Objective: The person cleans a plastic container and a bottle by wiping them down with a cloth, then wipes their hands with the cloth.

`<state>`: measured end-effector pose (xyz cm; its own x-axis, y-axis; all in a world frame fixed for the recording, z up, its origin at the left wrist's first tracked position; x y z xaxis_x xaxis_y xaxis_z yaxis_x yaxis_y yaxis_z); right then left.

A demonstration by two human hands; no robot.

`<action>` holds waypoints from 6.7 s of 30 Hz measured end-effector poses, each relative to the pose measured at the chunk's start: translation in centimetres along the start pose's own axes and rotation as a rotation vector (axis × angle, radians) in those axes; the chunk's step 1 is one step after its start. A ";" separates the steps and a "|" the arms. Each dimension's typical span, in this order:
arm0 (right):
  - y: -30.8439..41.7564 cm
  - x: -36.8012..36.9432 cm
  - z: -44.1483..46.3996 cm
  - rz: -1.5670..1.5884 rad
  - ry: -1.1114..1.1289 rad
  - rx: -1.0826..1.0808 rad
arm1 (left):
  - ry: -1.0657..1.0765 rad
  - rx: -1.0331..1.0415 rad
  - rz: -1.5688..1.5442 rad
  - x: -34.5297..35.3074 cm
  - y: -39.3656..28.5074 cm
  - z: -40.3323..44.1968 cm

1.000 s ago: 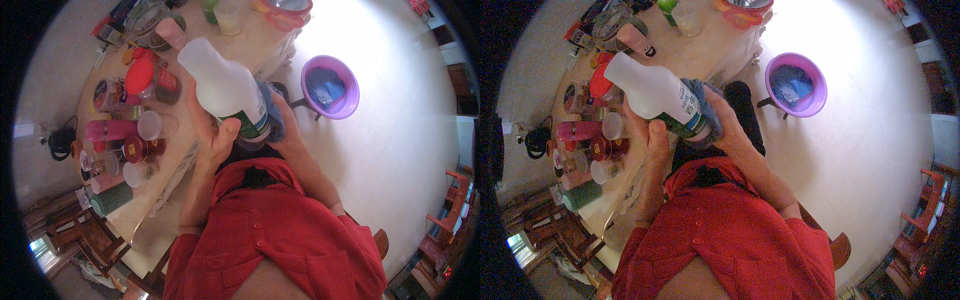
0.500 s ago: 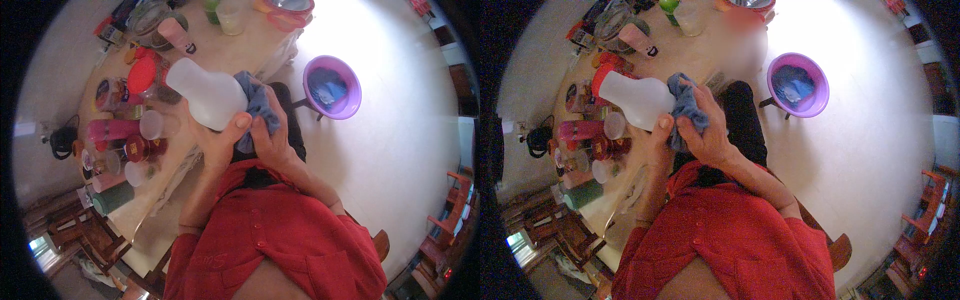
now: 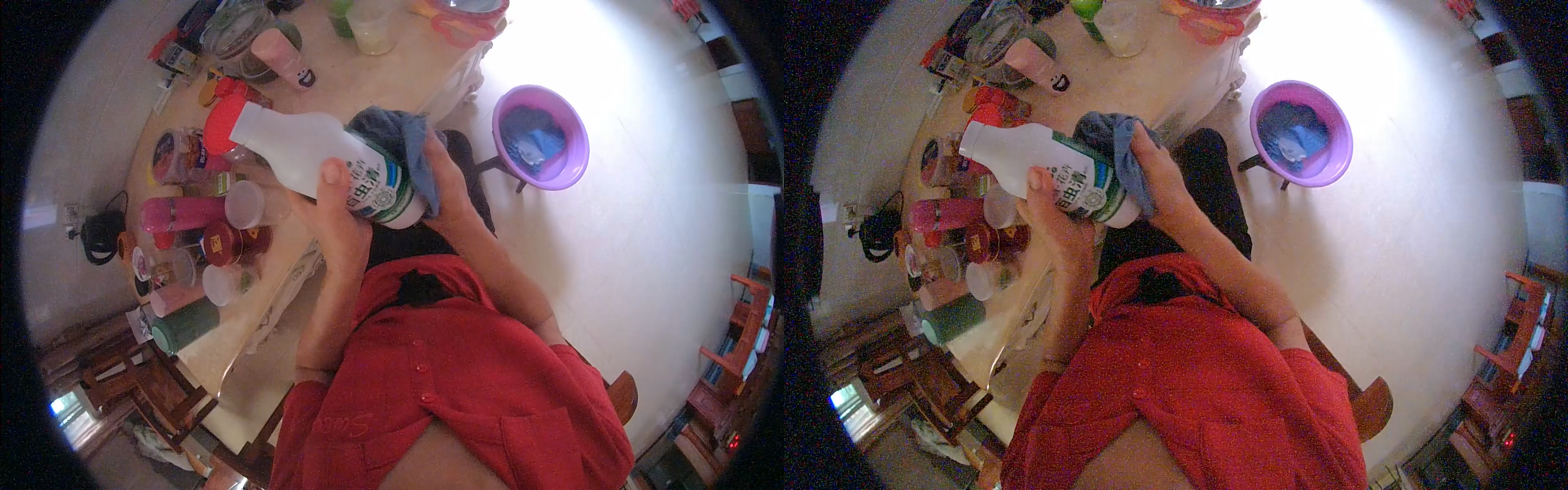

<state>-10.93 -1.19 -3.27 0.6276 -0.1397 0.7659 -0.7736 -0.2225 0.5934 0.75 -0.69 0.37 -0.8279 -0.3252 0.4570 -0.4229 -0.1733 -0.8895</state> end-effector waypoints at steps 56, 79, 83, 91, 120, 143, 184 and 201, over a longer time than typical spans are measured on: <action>-0.3 -0.8 -2.2 0.076 -0.160 -0.253 | 0.297 -0.108 -0.035 0.2 2.0 1.5; 2.2 1.6 -4.6 -0.603 -0.095 -0.711 | 0.451 0.327 0.463 2.9 -1.1 0.8; 3.7 4.2 -5.8 -1.187 -0.159 -0.926 | 0.457 0.161 0.268 2.3 1.0 0.6; 6.2 7.3 -4.5 -1.398 -0.205 -0.966 | 0.513 0.100 0.184 3.3 0.4 -0.7; 3.5 6.3 -4.2 -1.368 -0.121 -0.902 | 0.407 0.011 0.161 1.4 1.9 0.6; -0.3 4.0 -5.6 -1.367 -0.076 -0.830 | 0.233 -0.011 0.259 0.3 0.9 2.7; -1.2 1.7 -2.0 -0.284 -0.031 -0.207 | 0.126 -0.043 -0.033 -0.5 1.2 3.2; 0.4 0.8 -2.4 -0.130 -0.058 -0.139 | 0.460 0.387 0.172 2.5 -3.0 0.5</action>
<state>-10.92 0.94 -1.80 0.7237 -0.1750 0.6676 -0.6880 -0.1072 0.7177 0.11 -1.43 4.23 -0.9826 0.0399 0.1811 -0.1762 -0.5062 -0.8442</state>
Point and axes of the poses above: each hand's wrist, its own z-axis towards the middle knuckle, its own x-axis out of the palm, y = z × x, the point moved 5 cm from there along z, towards the middle knuckle, and after that the axes turned 6 degrees about x, right-handed, at the moved point
